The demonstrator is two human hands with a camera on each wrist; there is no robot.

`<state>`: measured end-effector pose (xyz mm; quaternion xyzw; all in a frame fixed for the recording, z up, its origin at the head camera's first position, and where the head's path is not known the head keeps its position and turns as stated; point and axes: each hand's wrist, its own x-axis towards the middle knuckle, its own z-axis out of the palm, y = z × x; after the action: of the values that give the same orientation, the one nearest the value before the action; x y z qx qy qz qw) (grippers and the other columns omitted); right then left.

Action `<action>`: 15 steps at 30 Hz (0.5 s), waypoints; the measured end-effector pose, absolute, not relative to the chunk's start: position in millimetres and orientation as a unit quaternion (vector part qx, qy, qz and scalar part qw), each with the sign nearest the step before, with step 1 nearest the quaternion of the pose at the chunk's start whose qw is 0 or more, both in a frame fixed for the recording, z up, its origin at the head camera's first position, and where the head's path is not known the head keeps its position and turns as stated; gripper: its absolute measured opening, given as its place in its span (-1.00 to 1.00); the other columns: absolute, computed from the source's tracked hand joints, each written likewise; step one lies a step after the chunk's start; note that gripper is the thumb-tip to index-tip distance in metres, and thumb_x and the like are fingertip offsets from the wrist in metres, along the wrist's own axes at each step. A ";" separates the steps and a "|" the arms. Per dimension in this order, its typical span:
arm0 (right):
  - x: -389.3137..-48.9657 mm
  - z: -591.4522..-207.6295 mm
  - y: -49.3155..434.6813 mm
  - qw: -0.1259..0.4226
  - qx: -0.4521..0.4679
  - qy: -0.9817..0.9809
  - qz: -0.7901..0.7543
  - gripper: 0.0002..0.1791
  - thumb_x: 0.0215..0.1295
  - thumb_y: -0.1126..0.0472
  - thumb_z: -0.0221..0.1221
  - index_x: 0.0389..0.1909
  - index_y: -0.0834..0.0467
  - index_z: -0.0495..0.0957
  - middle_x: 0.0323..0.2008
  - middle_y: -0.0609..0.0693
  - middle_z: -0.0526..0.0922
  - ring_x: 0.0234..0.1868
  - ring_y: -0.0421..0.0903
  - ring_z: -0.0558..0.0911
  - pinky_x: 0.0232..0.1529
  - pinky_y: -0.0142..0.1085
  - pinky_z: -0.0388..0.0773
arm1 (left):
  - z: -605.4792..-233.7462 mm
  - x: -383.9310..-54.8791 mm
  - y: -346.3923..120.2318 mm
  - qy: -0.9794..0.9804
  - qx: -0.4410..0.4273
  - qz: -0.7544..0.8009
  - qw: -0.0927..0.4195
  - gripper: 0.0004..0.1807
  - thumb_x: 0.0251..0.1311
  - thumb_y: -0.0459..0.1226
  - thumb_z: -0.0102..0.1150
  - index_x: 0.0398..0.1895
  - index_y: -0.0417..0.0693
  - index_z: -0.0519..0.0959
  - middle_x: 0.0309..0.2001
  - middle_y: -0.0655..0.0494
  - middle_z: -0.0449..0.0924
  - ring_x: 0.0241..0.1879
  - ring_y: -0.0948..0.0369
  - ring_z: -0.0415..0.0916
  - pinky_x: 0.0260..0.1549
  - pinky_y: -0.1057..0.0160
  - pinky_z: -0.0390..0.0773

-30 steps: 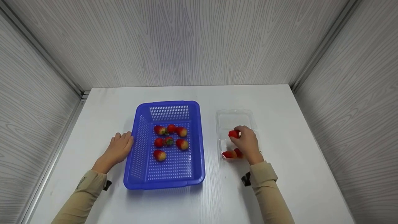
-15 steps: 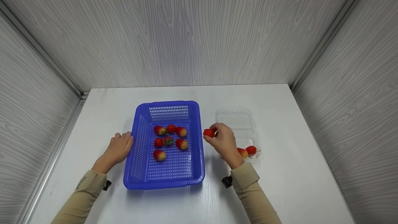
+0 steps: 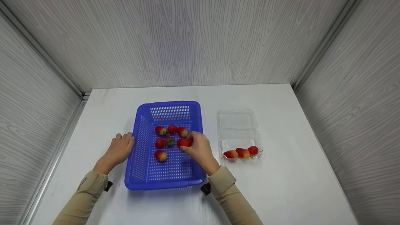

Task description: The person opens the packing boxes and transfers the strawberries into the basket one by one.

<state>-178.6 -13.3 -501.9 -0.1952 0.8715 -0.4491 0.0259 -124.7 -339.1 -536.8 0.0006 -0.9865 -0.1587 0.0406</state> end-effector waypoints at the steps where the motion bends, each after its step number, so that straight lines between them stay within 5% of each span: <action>1: -177.5 -503.5 -17.2 0.029 -0.194 0.873 -0.446 -0.67 0.01 0.22 0.52 -0.27 0.21 0.59 -0.36 0.05 0.62 -0.39 -0.04 0.55 -0.29 -0.19 0.60 | -537.1 -124.6 -339.0 -0.987 0.001 -0.158 0.041 -0.69 0.53 -0.17 -0.33 -0.15 -0.21 0.35 -0.31 -0.13 0.38 -0.27 -0.08 0.20 -0.22 -0.06 0.23; 15: -168.4 -528.6 -63.7 0.071 -0.191 0.887 -0.415 -0.76 -0.06 0.28 0.38 -0.43 0.30 0.53 -0.54 -0.01 0.49 -0.53 -0.11 0.45 -0.50 -0.26 0.40 | -536.3 -125.6 -339.3 -0.987 -0.003 -0.151 0.048 -0.71 0.53 -0.18 -0.31 -0.20 -0.22 0.34 -0.35 -0.12 0.38 -0.31 -0.07 0.20 -0.25 -0.04 0.23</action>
<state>-168.4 -63.7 -528.6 -0.1906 0.8870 -0.4146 0.0707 -125.6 -339.3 -536.3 -0.0027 -0.9873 -0.1513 0.0481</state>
